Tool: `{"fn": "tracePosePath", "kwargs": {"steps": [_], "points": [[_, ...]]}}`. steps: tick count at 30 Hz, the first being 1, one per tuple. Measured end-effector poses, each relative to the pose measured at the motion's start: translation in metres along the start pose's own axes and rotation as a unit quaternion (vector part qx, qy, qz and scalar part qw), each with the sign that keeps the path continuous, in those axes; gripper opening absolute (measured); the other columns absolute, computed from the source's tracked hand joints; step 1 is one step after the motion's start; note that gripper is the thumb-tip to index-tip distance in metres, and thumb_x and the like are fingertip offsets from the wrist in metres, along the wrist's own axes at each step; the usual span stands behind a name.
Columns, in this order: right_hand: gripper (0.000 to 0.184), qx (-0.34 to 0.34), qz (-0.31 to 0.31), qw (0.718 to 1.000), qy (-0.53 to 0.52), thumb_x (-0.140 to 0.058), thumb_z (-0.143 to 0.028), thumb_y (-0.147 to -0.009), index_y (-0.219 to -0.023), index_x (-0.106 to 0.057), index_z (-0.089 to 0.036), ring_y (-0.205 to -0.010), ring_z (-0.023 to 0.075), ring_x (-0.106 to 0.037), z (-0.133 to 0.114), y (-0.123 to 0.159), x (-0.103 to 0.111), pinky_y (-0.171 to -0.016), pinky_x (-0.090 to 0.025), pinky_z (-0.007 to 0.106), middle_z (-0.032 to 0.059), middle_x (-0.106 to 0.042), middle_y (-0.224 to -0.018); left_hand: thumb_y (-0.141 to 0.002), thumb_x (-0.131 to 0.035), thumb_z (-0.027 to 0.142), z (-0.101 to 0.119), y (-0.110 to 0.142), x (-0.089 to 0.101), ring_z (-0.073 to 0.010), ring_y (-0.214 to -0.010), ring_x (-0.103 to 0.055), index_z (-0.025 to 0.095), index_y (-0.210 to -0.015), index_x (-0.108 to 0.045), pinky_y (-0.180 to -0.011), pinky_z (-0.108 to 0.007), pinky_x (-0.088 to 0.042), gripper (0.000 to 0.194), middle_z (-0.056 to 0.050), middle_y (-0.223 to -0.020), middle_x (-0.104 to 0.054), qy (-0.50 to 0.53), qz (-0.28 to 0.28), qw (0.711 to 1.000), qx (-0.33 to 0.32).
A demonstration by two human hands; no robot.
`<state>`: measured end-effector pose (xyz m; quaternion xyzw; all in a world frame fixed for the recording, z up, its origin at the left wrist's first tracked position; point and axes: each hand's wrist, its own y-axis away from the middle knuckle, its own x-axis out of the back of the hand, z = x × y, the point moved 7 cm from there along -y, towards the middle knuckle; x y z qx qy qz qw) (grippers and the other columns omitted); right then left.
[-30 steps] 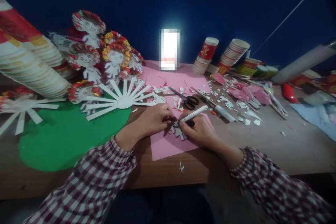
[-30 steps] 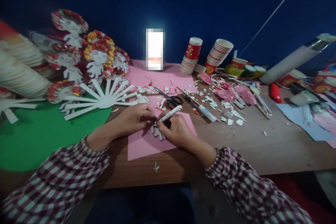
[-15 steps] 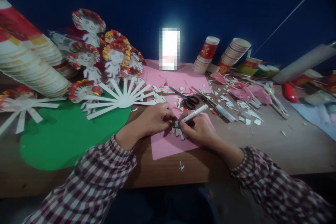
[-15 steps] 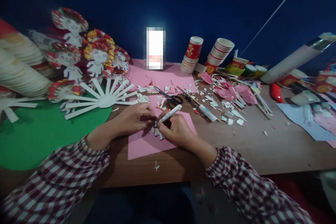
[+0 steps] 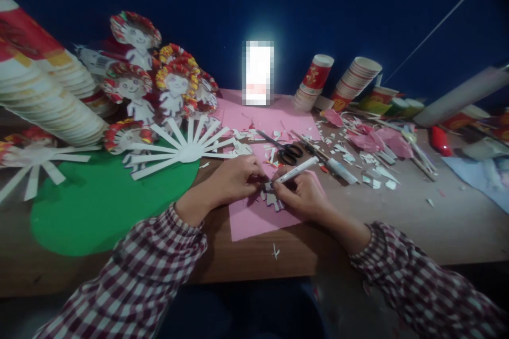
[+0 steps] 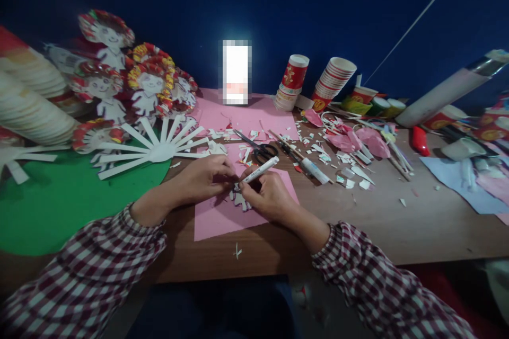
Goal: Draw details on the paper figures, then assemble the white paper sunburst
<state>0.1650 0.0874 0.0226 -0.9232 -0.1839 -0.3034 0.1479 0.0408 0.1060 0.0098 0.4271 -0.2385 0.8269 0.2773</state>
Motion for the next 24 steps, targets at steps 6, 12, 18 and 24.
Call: {"fn": "tracePosePath", "kwargs": {"steps": [6,12,18,24], "points": [[0.012,0.023,0.000,1.000,0.015,-0.053,-0.017,-0.082,-0.074,-0.061,-0.015,-0.058,0.0096,-0.054,-0.0004,0.0003,-0.0007,-0.057,-0.040,0.019,-0.0013,-0.059,-0.064,-0.080,-0.062,0.018,-0.0010,0.0001,-0.0003,-0.0165,-0.084,-0.057,0.019,-0.088,-0.071,-0.075,-0.028,-0.045,0.012,-0.004,-0.088,-0.061,0.007,0.000,1.000,0.001],[0.013,0.026,-0.015,1.000,0.009,-0.052,-0.017,-0.082,-0.072,-0.061,-0.015,-0.061,0.0103,-0.055,-0.0007,0.0008,-0.0030,-0.058,-0.042,0.019,-0.0007,-0.060,-0.066,-0.078,-0.061,0.016,0.0000,0.0000,0.0008,-0.0161,-0.082,-0.057,0.019,-0.087,-0.071,-0.074,-0.028,-0.045,0.013,-0.004,-0.086,-0.061,0.006,0.001,1.000,0.002],[0.012,0.020,-0.023,1.000,-0.005,-0.053,-0.017,-0.081,-0.072,-0.061,-0.015,-0.061,0.0105,-0.056,-0.0023,0.0010,-0.0034,-0.059,-0.042,0.019,-0.0008,-0.061,-0.065,-0.079,-0.059,0.016,0.0018,0.0000,0.0014,-0.0159,-0.083,-0.057,0.020,-0.087,-0.071,-0.076,-0.028,-0.045,0.015,-0.004,-0.088,-0.061,0.013,0.002,1.000,-0.004],[0.012,0.009,-0.010,1.000,0.004,-0.052,-0.018,-0.081,-0.074,-0.062,-0.015,-0.062,0.0114,-0.057,0.0002,0.0010,-0.0012,-0.060,-0.044,0.020,0.0001,-0.062,-0.067,-0.077,-0.060,0.014,0.0023,0.0000,0.0019,-0.0160,-0.083,-0.057,0.019,-0.087,-0.071,-0.076,-0.028,-0.045,0.016,-0.004,-0.087,-0.061,0.010,-0.005,1.000,0.006]]}}
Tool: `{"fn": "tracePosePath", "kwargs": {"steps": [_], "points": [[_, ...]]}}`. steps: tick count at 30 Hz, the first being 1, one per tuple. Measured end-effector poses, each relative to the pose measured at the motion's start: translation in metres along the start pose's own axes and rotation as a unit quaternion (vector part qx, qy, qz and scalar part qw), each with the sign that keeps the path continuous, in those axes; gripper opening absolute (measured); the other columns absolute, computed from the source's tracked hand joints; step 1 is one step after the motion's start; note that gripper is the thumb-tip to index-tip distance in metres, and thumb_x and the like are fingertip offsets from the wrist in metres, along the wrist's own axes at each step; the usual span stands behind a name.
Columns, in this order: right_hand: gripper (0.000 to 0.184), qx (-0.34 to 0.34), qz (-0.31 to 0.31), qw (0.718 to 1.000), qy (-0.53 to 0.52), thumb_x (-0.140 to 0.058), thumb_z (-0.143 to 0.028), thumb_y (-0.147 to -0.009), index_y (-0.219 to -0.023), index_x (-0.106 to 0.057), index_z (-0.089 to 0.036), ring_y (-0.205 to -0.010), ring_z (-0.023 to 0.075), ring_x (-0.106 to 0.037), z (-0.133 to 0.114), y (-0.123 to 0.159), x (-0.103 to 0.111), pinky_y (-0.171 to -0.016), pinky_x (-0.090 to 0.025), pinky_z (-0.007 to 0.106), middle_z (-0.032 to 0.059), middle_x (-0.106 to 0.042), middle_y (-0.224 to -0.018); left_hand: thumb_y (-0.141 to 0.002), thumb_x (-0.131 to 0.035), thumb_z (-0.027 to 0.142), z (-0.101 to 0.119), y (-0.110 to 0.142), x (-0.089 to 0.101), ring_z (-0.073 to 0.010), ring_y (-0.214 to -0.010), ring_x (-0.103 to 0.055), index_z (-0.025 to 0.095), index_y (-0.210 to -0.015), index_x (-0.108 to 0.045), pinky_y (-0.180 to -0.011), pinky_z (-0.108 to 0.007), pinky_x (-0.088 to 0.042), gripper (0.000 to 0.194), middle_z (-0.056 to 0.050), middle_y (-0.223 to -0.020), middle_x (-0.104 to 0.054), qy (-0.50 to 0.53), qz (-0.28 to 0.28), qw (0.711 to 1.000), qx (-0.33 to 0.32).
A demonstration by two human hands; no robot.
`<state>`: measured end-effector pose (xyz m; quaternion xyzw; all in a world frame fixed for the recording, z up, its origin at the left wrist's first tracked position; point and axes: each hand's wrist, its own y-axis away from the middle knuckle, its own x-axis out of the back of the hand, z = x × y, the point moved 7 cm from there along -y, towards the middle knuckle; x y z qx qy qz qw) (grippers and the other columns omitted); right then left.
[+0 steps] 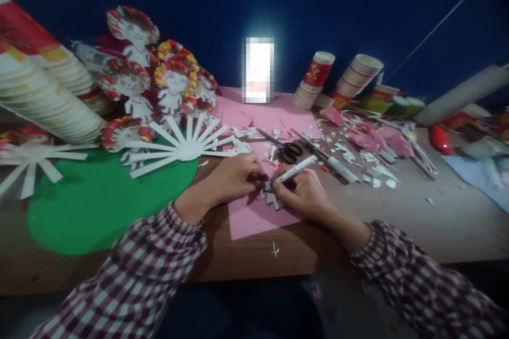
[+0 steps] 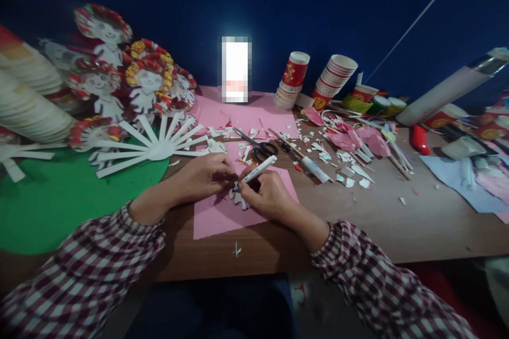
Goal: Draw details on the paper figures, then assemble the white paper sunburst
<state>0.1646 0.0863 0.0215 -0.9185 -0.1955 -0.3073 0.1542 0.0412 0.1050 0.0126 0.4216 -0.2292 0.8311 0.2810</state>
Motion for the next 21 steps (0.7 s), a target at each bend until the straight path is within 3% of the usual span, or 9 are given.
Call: {"fn": "tracePosePath", "kwargs": {"steps": [21], "points": [[0.011,-0.009,-0.020,0.999,-0.032,-0.053,-0.019,-0.081,-0.075,-0.062,-0.015,-0.060,0.0106,-0.055,0.0018,0.0008,-0.0030,-0.057,-0.042,0.019,-0.0003,-0.060,-0.066,-0.079,-0.057,0.014,-0.0012,-0.0006,-0.0018,-0.0166,-0.085,-0.056,0.019,-0.087,-0.070,-0.078,-0.029,-0.046,0.016,-0.005,-0.088,-0.061,-0.009,-0.003,1.000,-0.005]]}}
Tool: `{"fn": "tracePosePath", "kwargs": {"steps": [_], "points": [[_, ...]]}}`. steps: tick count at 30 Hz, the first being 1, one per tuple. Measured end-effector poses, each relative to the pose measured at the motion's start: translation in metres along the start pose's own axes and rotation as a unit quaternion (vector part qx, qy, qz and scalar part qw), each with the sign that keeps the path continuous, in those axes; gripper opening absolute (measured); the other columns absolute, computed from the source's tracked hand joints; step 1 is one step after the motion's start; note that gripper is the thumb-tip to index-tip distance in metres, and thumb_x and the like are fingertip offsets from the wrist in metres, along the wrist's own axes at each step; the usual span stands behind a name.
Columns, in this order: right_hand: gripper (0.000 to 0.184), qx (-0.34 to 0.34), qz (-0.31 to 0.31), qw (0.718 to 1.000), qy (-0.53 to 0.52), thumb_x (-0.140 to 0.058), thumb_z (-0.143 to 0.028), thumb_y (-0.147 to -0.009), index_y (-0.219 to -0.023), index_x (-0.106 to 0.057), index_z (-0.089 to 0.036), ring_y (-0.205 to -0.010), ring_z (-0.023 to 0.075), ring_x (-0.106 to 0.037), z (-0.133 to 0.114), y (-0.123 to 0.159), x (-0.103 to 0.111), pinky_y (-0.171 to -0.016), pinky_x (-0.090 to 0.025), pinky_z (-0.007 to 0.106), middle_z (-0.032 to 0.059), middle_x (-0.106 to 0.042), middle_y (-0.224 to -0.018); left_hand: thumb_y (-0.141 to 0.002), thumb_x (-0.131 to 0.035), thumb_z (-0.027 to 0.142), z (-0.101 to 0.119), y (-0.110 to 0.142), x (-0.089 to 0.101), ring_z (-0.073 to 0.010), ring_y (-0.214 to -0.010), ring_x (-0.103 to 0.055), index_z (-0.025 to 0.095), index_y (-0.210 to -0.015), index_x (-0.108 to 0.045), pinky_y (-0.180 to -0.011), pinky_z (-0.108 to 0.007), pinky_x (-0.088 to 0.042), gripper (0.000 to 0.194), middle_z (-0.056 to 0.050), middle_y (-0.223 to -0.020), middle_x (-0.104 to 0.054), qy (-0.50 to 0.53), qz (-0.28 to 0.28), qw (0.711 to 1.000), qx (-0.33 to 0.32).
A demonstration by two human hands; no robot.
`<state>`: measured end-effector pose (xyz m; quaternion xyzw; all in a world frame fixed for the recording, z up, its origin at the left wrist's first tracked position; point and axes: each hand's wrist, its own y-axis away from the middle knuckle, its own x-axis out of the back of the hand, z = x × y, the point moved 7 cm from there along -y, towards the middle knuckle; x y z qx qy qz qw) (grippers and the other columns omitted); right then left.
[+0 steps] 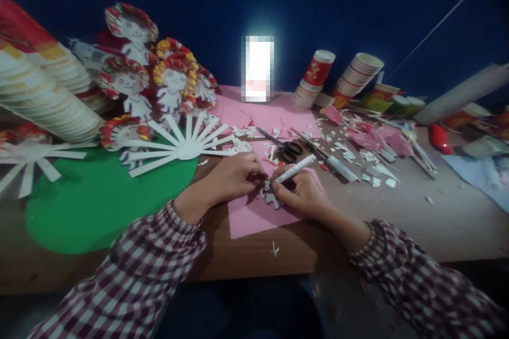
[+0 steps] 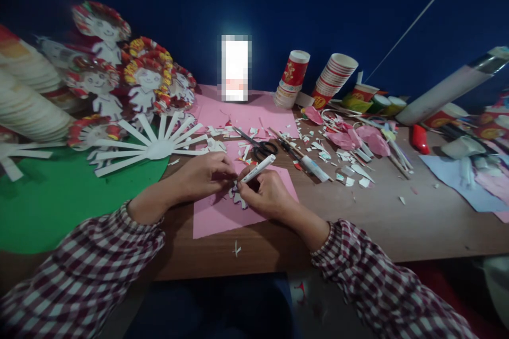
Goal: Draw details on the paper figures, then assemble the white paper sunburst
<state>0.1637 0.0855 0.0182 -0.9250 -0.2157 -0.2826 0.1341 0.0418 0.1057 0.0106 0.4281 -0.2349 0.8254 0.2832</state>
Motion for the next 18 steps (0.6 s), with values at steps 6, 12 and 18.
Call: {"fn": "tracePosePath", "kwargs": {"steps": [6,12,18], "points": [[0.010,-0.008,-0.007,1.000,-0.002,-0.053,-0.019,-0.079,-0.075,-0.062,-0.016,-0.059,0.0116,-0.056,-0.0009,-0.0001,-0.0012,-0.055,-0.043,0.020,-0.0001,-0.061,-0.064,-0.079,-0.057,0.016,-0.0010,0.0000,-0.0007,-0.0162,-0.085,-0.056,0.019,-0.086,-0.070,-0.077,-0.029,-0.046,0.015,-0.005,-0.088,-0.061,0.003,0.006,1.000,-0.006],[0.010,-0.021,-0.019,0.999,-0.016,-0.053,-0.019,-0.078,-0.074,-0.061,-0.016,-0.058,0.0121,-0.057,-0.0018,0.0002,-0.0022,-0.053,-0.042,0.020,0.0002,-0.062,-0.062,-0.078,-0.058,0.016,-0.0016,0.0003,-0.0006,-0.0161,-0.083,-0.056,0.020,-0.085,-0.070,-0.075,-0.028,-0.045,0.014,-0.004,-0.087,-0.061,0.007,0.006,1.000,-0.003],[0.010,-0.031,-0.001,0.999,-0.017,-0.054,-0.020,-0.079,-0.076,-0.062,-0.015,-0.059,0.0115,-0.056,0.0019,0.0002,-0.0001,-0.055,-0.043,0.020,0.0000,-0.061,-0.064,-0.078,-0.059,0.016,-0.0035,0.0012,-0.0011,-0.0156,-0.083,-0.056,0.020,-0.087,-0.070,-0.076,-0.028,-0.045,0.015,-0.004,-0.087,-0.061,0.007,0.011,1.000,-0.001]]}}
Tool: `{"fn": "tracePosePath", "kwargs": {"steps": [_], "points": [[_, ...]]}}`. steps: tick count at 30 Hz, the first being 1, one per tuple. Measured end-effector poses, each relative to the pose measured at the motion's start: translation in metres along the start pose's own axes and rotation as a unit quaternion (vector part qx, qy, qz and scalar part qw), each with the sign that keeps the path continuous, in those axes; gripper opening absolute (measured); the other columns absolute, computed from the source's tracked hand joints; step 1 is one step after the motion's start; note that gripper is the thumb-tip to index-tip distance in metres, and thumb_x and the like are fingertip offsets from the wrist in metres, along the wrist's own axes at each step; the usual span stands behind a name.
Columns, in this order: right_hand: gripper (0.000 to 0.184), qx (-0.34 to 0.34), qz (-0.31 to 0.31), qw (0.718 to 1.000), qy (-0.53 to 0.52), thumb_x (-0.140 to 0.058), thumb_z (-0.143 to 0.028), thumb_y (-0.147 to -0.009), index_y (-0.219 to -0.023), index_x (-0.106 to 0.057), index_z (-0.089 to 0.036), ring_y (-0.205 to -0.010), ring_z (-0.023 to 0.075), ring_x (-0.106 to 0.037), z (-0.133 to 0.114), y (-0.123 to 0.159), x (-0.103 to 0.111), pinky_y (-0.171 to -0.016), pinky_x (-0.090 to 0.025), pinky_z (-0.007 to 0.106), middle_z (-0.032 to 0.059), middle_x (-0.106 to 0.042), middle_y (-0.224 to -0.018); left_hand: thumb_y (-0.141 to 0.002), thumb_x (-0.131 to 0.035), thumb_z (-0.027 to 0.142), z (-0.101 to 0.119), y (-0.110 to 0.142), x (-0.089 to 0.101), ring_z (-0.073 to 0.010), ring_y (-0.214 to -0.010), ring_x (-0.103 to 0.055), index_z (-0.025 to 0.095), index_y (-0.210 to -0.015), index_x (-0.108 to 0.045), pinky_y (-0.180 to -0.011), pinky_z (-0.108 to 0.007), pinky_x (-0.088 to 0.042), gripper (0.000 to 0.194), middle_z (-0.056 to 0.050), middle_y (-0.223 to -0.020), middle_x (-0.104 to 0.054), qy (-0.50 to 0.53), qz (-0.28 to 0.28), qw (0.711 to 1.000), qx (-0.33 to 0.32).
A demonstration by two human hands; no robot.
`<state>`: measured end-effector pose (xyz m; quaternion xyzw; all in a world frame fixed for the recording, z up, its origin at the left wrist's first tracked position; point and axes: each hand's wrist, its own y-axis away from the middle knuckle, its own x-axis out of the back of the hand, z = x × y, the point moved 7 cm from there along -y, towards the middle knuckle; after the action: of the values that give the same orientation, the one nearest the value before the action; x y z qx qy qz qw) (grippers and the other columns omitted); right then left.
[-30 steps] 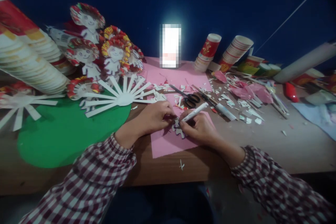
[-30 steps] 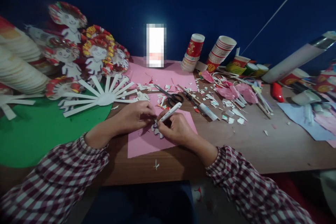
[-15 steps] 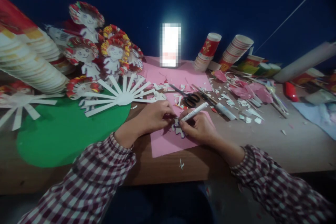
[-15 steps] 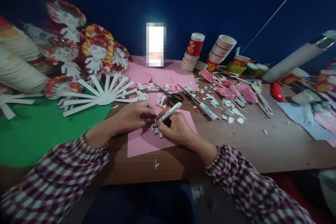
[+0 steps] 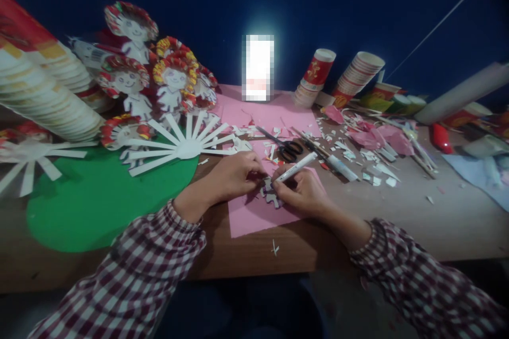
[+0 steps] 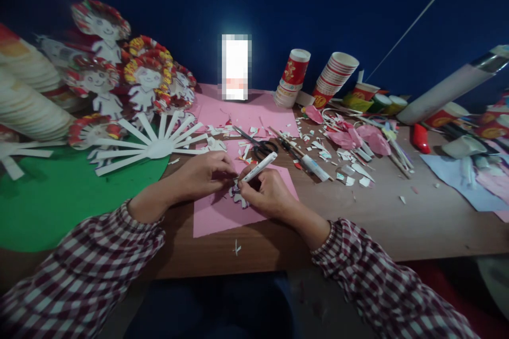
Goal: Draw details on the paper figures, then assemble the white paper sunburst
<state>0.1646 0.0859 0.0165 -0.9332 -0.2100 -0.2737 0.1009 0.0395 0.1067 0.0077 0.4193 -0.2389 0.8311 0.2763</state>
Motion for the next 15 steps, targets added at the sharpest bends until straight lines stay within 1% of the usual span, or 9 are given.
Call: {"fn": "tracePosePath", "kwargs": {"steps": [6,9,15], "points": [[0.009,0.019,-0.011,1.000,0.011,-0.053,-0.019,-0.079,-0.075,-0.061,-0.016,-0.061,0.0123,-0.057,-0.0028,-0.0004,-0.0018,-0.056,-0.044,0.021,0.0006,-0.062,-0.064,-0.080,-0.058,0.018,0.0008,-0.0004,-0.0007,-0.0152,-0.082,-0.055,0.021,-0.090,-0.071,-0.072,-0.027,-0.042,0.017,-0.004,-0.086,-0.061,-0.007,0.001,1.000,-0.014],[0.008,0.018,-0.015,1.000,0.003,-0.053,-0.018,-0.078,-0.075,-0.060,-0.016,-0.060,0.0122,-0.057,-0.0025,-0.0001,-0.0025,-0.056,-0.044,0.021,0.0002,-0.062,-0.063,-0.080,-0.058,0.017,0.0015,-0.0007,-0.0008,-0.0150,-0.081,-0.054,0.021,-0.088,-0.071,-0.070,-0.026,-0.042,0.016,-0.003,-0.084,-0.060,-0.006,0.002,1.000,-0.023],[0.007,0.013,-0.025,1.000,-0.008,-0.053,-0.017,-0.076,-0.074,-0.060,-0.017,-0.056,0.0110,-0.054,-0.0008,0.0008,-0.0038,-0.051,-0.041,0.020,-0.0014,-0.059,-0.060,-0.078,-0.059,0.016,0.0008,-0.0011,-0.0006,-0.0153,-0.081,-0.055,0.020,-0.086,-0.071,-0.071,-0.026,-0.043,0.015,-0.004,-0.085,-0.060,0.000,0.005,1.000,-0.022]]}}
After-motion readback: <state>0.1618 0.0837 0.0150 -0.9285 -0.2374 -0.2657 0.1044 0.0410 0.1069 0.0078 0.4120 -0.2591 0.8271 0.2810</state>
